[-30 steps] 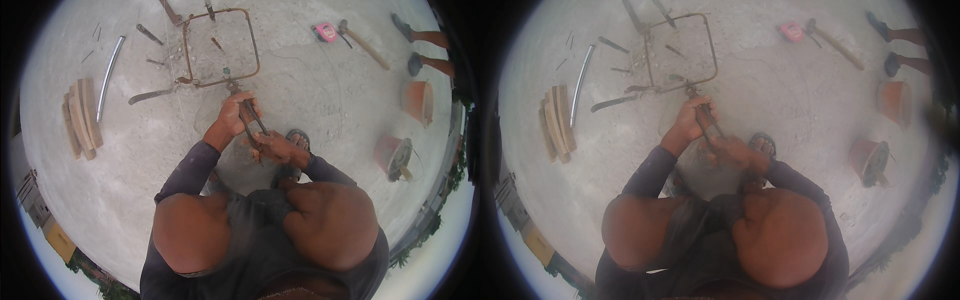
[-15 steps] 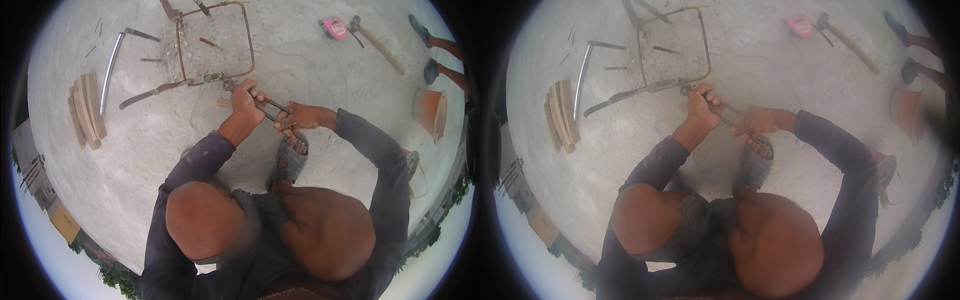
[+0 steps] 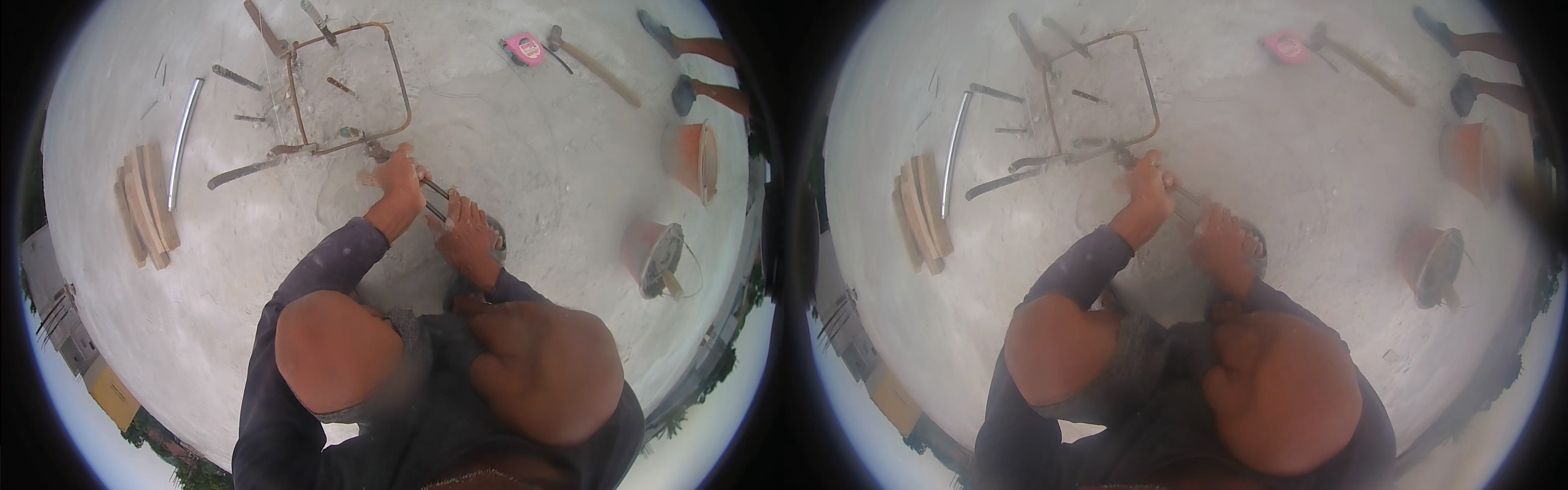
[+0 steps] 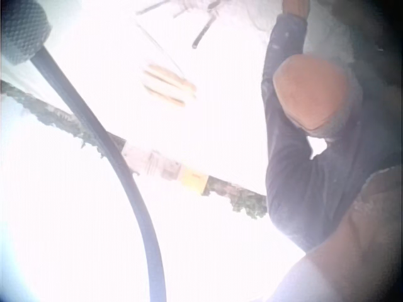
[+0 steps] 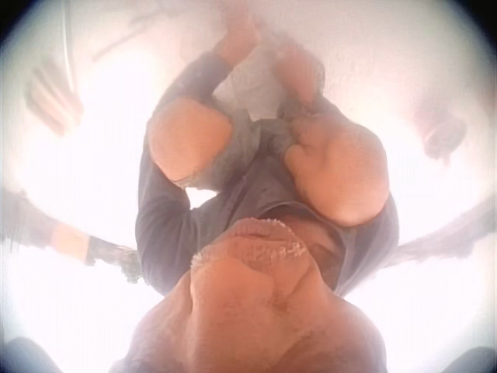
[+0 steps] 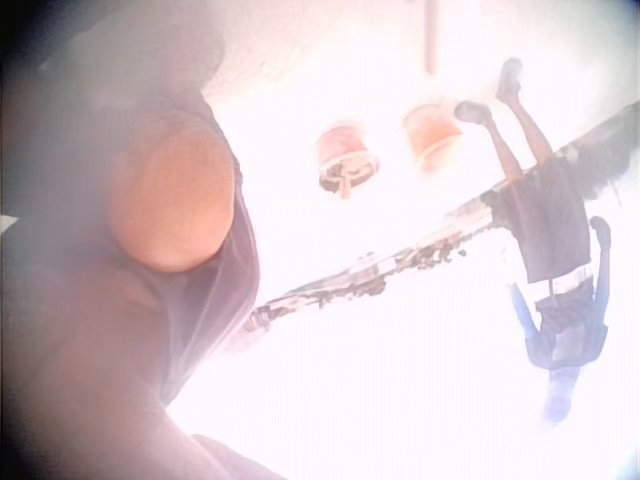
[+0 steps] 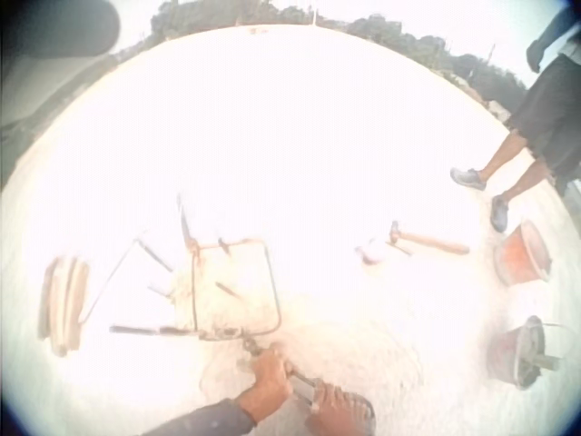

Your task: The person assembles a metal frame by bending and twisting wire ties around intersecting rods using pliers and a metal bar. They repeatedly tighten the ties, reposition the frame, and adjust components on a concrete floor.

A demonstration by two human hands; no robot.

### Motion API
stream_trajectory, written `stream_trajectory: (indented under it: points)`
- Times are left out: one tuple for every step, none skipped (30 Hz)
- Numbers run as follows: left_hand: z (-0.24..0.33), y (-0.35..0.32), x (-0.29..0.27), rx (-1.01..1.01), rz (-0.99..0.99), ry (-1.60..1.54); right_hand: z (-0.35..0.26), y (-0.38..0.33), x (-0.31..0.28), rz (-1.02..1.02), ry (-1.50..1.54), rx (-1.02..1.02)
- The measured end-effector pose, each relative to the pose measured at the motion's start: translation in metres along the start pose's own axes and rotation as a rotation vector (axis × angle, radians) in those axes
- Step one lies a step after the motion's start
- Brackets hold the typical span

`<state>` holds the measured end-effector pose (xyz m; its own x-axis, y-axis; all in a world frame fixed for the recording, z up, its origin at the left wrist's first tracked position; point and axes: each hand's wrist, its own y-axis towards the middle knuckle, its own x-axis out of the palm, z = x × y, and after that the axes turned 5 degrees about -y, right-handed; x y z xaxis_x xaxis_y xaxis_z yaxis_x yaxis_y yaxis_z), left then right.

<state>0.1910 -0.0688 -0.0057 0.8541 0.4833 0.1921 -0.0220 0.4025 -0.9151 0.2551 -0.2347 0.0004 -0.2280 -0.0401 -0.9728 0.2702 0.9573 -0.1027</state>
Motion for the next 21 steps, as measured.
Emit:
stream_trajectory:
  points:
    - [0.000, -0.003, -0.002, 0.036, 0.055, 0.031, -0.005, -0.004, 0.009, 0.024, 0.027, -0.009]
    - [0.002, -0.006, -0.005, 0.054, 0.036, 0.125, -0.006, -0.005, 0.015, -0.029, 0.048, -0.004]
    - [0.002, -0.012, -0.008, 0.078, 0.031, 0.216, -0.004, -0.005, 0.019, -0.151, 0.201, 0.037]
    - [0.005, -0.016, -0.009, 0.095, 0.007, 0.295, 0.000, -0.004, 0.021, -0.331, 0.344, 0.091]
    - [0.007, -0.023, -0.016, 0.161, -0.021, 0.360, 0.003, -0.004, 0.021, -0.468, 0.467, 0.128]
    - [0.009, -0.030, -0.026, 0.216, -0.059, 0.416, 0.006, -0.004, 0.020, -0.542, 0.654, 0.029]
    - [0.013, -0.036, -0.036, 0.275, -0.097, 0.474, 0.008, -0.006, 0.018, -0.722, 0.987, 0.105]
    - [0.019, -0.039, -0.043, 0.263, -0.176, 0.447, 0.008, -0.007, 0.016, -0.874, 1.255, 0.262]
    - [0.024, -0.040, -0.051, 0.249, -0.249, 0.423, 0.007, -0.010, 0.014, -1.003, 1.624, 0.372]
    - [0.029, -0.039, -0.057, 0.217, -0.301, 0.410, 0.003, -0.011, 0.014, -1.100, 1.878, 0.465]
    - [0.033, -0.037, -0.062, 0.126, -0.347, 0.314, 0.000, -0.012, 0.013, -1.178, 2.083, 0.524]
    - [0.036, -0.033, -0.064, 0.022, -0.382, 0.228, -0.004, -0.011, 0.012, -1.207, 2.130, 0.496]
    - [0.037, -0.029, -0.064, -0.063, -0.432, 0.139, -0.006, -0.009, 0.011, -1.235, 2.169, 0.471]
    - [0.036, -0.024, -0.064, -0.125, -0.463, 0.098, -0.008, -0.006, 0.008, -1.260, 2.202, 0.440]
    - [0.034, -0.020, -0.062, -0.169, -0.506, 0.051, -0.008, -0.003, 0.003, -1.236, 2.130, 0.417]
    - [0.031, -0.017, -0.060, -0.216, -0.535, 0.013, -0.009, -0.001, -0.003, -1.198, 2.031, 0.393]
    - [0.028, -0.014, -0.056, -0.194, -0.515, 0.018, -0.007, 0.001, -0.011, -1.143, 1.831, 0.379]
    - [0.024, -0.013, -0.053, -0.178, -0.478, 0.034, -0.006, 0.002, -0.021, -0.988, 1.605, 0.325]
    - [0.021, -0.011, -0.049, -0.161, -0.470, 0.042, -0.005, 0.001, -0.031, -0.876, 1.332, 0.311]
    - [0.018, -0.011, -0.046, -0.141, -0.418, 0.081, -0.007, -0.002, -0.040, -0.698, 1.094, 0.267]
    - [0.015, -0.010, -0.042, -0.120, -0.393, 0.106, -0.010, -0.006, -0.047, -0.582, 0.849, 0.191]
